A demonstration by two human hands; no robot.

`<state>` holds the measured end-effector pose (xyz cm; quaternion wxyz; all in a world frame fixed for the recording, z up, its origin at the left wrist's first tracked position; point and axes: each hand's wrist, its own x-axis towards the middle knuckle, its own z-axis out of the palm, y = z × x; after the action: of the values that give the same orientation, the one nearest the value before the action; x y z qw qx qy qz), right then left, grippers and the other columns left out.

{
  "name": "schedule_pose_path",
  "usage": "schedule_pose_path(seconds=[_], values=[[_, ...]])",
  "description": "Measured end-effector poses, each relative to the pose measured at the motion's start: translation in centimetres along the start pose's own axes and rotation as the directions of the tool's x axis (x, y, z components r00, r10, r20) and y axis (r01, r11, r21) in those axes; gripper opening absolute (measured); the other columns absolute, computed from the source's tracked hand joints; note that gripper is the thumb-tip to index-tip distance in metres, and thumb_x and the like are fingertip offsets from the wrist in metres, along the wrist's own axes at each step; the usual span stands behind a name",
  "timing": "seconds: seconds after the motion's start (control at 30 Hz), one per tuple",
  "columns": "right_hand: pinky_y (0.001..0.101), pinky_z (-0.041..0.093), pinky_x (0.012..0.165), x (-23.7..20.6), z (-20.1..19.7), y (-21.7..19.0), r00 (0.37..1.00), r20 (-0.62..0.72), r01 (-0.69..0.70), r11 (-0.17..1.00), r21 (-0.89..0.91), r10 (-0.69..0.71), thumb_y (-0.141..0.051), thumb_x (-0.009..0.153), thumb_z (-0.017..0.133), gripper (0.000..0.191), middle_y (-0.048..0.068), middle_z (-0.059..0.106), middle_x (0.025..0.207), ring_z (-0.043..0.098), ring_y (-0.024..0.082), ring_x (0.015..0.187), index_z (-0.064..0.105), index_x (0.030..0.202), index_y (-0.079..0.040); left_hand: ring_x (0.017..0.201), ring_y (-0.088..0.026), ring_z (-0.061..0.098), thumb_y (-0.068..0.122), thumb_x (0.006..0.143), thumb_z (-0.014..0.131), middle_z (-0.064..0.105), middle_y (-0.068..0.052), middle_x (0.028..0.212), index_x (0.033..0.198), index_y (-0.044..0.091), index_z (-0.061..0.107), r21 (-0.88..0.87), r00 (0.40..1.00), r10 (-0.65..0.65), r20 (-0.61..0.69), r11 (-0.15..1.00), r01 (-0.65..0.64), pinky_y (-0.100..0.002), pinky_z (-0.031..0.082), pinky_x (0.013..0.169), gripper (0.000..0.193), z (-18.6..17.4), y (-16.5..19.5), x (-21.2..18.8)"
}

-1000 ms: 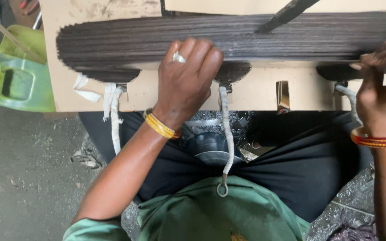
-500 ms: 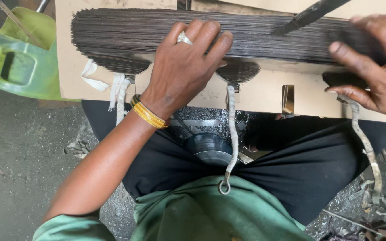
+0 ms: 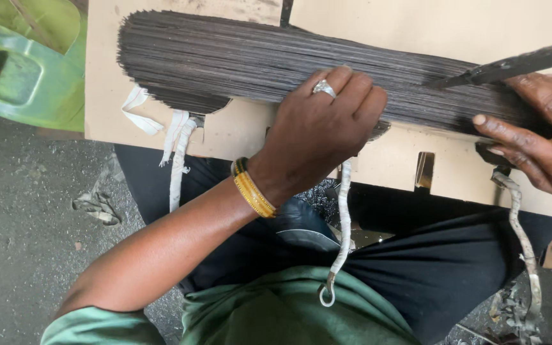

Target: The person sits on the floor of a workshop and works on a large bundle of dark incense sticks held on a board. They press the bundle flat with a metal plate, use a knife to trim and square the ends of the bundle, tap and realign the sticks, and repeatedly reposition the bundle to trim different sections.

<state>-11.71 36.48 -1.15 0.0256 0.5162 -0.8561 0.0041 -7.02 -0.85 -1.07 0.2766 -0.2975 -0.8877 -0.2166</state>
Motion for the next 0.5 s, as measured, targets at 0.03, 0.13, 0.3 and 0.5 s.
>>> schedule_pose_path(seconds=[0.03, 0.13, 0.3, 0.5], values=[[0.061, 0.048, 0.111, 0.0, 0.1, 0.0, 1.0, -0.013, 0.006, 1.0, 0.021, -0.005, -0.024, 0.076, 0.073, 0.062, 0.037, 0.053, 0.142, 0.056, 0.05, 0.132, 0.062, 0.137, -0.014, 0.099, -0.019, 0.06, 0.011, 0.099, 0.066, 0.058, -0.005, 0.099, 0.101, 0.008, 0.058, 0.005, 1.0, 0.007, 0.012, 1.0, -0.007, -0.034, 0.054, 0.092, 0.009, 0.1, 0.0, 0.0], [0.0602, 0.049, 0.11, 0.3, 0.0, -0.1, 0.998, -0.063, 0.017, 0.997, 0.071, -0.013, -0.02, 0.076, 0.07, 0.058, 0.037, 0.053, 0.143, 0.055, 0.051, 0.133, 0.062, 0.133, -0.009, 0.09, -0.018, 0.059, 0.011, 0.097, 0.067, 0.056, -0.004, 0.091, 0.096, 0.009, 0.057, 0.016, 0.999, 0.034, 0.02, 0.999, -0.035, -0.034, 0.052, 0.083, 0.01, 0.0, -0.1, 0.1], [0.0575, 0.048, 0.109, 1.0, -0.9, -0.3, 0.995, -0.098, 0.047, 0.987, 0.157, -0.032, -0.011, 0.08, 0.068, 0.053, 0.034, 0.053, 0.142, 0.054, 0.051, 0.131, 0.06, 0.132, -0.006, 0.083, -0.015, 0.057, 0.008, 0.101, 0.068, 0.054, -0.002, 0.088, 0.101, 0.008, 0.058, 0.063, 0.999, 0.04, 0.015, 0.997, -0.041, -0.032, 0.051, 0.074, 0.01, -0.4, 0.2, 0.4], [0.0584, 0.047, 0.112, 1.4, -1.5, -0.8, 0.999, -0.039, 0.032, 0.999, 0.014, -0.032, -0.019, 0.08, 0.069, 0.058, 0.032, 0.052, 0.146, 0.056, 0.048, 0.133, 0.059, 0.137, -0.012, 0.082, -0.015, 0.059, 0.009, 0.097, 0.067, 0.055, -0.003, 0.087, 0.1, 0.007, 0.058, 0.046, 0.996, 0.079, -0.036, 0.996, -0.077, -0.033, 0.053, 0.075, 0.009, 0.0, 0.0, -0.2]])
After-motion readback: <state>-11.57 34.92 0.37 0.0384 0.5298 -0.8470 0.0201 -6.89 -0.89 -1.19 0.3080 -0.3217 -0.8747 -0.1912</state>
